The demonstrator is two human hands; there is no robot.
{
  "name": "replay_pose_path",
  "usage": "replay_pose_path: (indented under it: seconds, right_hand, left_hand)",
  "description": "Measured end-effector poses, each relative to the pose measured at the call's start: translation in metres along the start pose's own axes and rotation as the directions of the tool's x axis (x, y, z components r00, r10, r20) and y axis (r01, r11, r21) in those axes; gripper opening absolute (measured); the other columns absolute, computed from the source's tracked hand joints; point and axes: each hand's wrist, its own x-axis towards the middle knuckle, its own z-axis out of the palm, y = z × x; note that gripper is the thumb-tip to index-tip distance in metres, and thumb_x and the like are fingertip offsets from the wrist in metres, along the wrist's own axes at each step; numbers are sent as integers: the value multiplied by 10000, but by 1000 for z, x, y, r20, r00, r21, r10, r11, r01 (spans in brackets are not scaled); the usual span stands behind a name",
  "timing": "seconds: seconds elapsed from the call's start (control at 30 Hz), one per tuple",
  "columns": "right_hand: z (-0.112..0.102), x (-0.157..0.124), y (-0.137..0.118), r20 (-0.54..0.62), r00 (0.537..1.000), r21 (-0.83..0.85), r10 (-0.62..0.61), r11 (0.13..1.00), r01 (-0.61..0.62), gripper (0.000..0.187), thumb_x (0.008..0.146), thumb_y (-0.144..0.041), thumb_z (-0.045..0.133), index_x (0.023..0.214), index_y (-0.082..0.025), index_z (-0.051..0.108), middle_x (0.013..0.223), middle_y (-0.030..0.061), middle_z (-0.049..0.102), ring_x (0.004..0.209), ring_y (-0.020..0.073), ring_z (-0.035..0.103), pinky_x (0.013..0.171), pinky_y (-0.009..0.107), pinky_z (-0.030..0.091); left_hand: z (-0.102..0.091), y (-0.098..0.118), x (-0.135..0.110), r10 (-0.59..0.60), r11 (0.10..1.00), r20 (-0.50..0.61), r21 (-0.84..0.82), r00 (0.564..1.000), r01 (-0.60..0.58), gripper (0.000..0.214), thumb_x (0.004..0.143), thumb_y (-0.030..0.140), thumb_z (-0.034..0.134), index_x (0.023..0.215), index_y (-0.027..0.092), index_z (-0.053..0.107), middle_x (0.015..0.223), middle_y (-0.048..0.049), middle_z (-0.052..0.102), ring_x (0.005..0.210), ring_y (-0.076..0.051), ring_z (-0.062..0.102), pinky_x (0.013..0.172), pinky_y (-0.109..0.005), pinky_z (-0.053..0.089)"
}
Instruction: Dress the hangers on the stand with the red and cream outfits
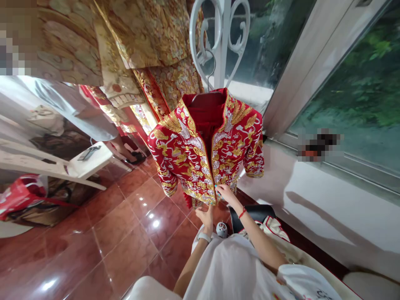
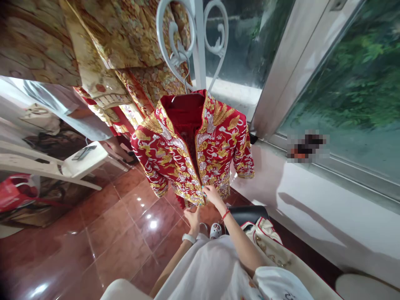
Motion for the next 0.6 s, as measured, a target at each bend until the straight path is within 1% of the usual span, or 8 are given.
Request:
replay_pose_path:
  seconds: [0.07, 0.13, 0.17, 0.27, 0.37, 0.47, 0.53, 0.6]
  right_hand:
    - [4, -8, 1, -13, 1000, -19, 1, 1000, -2, 361, 667, -505, 602, 530, -204, 458, 495, -44, 410, 477, 77, 306, 463, 231, 191]
    - [11, -14, 2, -29, 1000, -23, 3, 1000, -3, 341, 667, -493, 576, 529, -207, 451, 500, -42, 408, 487, 81, 326, 465, 229, 202]
    - [14, -16, 2, -37, 999, -22, 3, 1000, -4, 335, 668, -487, 570, 530, -209, 444, 500, -44, 399, 489, 81, 331, 466, 227, 210]
    - [16, -15, -14, -41, 999, -14, 11, 1000, -12, 341, 690, -486, 565, 539, -220, 413, 487, -60, 354, 463, 76, 297, 451, 228, 209]
    - [9, -5, -52, -33, 999, 1, -13, 1000, 13, 358, 732, -497, 583, 576, -221, 416, 501, -65, 360, 450, 70, 264, 438, 233, 203]
    - [4, 6, -98, -48, 987, 6, -151, 989, 151, 351, 760, -489, 624, 626, -204, 470, 543, -53, 408, 483, 73, 306, 456, 232, 228]
    - [5, 10, -121, -72, 968, -17, -242, 970, 241, 360, 762, -493, 636, 624, -195, 487, 557, -44, 431, 507, 79, 343, 466, 235, 235]
    - [11, 10, -131, -91, 959, -18, -268, 963, 267, 379, 747, -506, 638, 601, -191, 486, 567, -35, 452, 536, 87, 391, 477, 232, 249]
  left_hand:
    - [1, 20, 2, 240, 955, -1, 182, 971, -236, 423, 636, 363, 823, 934, 214, 562, 1010, -73, 616, 1068, -288, 577, 972, -439, 438]
    - [8, 45, 9, 444, 790, 143, 404, 885, -462, 276, 706, 222, 731, 939, 214, 583, 1043, -85, 626, 1088, -292, 566, 1003, -451, 403]
    - [12, 56, 13, 485, 701, 224, 478, 845, -529, 193, 739, 161, 665, 910, 211, 591, 1014, -85, 637, 1063, -287, 576, 995, -449, 399]
    - [25, 77, 26, 492, 606, 311, 548, 813, -576, 150, 795, 79, 533, 840, 209, 593, 887, -71, 656, 949, -255, 614, 939, -401, 412]
    - [33, 76, 31, 490, 619, 310, 535, 815, -575, 96, 865, 159, 525, 864, 214, 604, 794, -51, 646, 812, -225, 626, 827, -332, 444]
    - [34, 76, 31, 481, 629, 306, 532, 822, -567, 85, 886, 220, 531, 907, 210, 613, 782, -50, 647, 740, -210, 627, 740, -301, 457]
    - [35, 85, 30, 535, 607, 283, 526, 796, -595, 166, 856, 267, 588, 996, 185, 622, 890, -88, 670, 832, -238, 648, 781, -332, 484]
    - [38, 105, 30, 664, 540, 205, 535, 720, -650, 469, 816, 362, 656, 1208, 114, 582, 1135, -185, 647, 1085, -316, 616, 940, -427, 479]
